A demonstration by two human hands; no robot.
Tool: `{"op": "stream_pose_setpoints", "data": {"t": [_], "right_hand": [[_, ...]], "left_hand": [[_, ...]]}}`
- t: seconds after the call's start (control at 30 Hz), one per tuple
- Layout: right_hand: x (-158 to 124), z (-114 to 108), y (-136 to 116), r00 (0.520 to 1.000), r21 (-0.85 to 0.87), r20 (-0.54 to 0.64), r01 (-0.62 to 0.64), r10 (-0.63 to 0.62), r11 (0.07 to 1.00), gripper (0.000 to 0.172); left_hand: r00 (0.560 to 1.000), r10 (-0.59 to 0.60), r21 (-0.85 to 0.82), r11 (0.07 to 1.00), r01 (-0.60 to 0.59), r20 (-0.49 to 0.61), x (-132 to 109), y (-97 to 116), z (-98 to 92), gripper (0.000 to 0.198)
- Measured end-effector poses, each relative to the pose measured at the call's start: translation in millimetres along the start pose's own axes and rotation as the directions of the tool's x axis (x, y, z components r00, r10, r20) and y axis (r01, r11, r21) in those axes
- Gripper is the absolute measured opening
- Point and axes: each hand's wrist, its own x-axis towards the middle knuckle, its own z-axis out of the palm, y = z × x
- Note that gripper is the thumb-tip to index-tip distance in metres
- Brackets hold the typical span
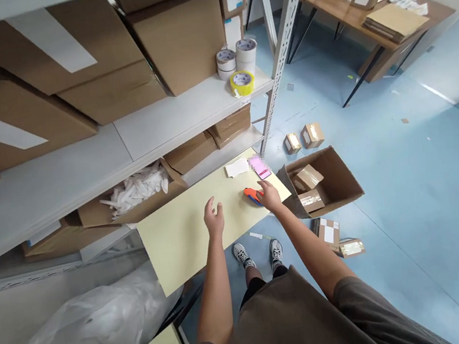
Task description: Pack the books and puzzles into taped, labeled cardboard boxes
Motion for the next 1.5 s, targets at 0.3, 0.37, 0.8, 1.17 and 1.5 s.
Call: {"op": "stream_pose_setpoints", "data": {"t": [0.3, 0.37, 0.8, 1.17, 1.5], "right_hand": [[-19.8, 85.4, 79.7, 0.946, -0.235, 0.273, -0.110, 0.174, 0.966, 0.049], [-13.5, 87.5, 73.2, 0.908, -0.396, 0.313, -0.141, 0.277, 0.908, 0.044], [-2.5, -21.5, -56.2, 0.904, -0.547, 0.411, 0.141, 0.118, 0.825, 0.041], [-17.0, -115.0, -191.0, 0.773, -0.213, 0.398, 0.602, -0.494, 0.769, 0.048], [-26.9, -68.5, -238.7, 0.813, 0.001, 0.330, 0.508, -0.479, 0.862, 0.057]], "left_hand": [[0.982, -0.185, 0.037, 0.982, 0.184, 0.041, -68.1, -60.0, 51.9, 0.051], [0.977, -0.209, 0.051, 0.977, 0.207, 0.035, -77.5, -64.5, 55.0, 0.049], [0.996, -0.089, -0.131, 0.987, 0.089, 0.002, -41.4, 33.9, 13.4, 0.044], [0.883, 0.285, -0.477, 0.875, -0.081, 0.373, 13.3, 163.8, -90.2, 0.061], [0.848, 0.530, -0.161, 0.837, -0.523, 0.007, 11.0, 185.3, -161.7, 0.029]]}}
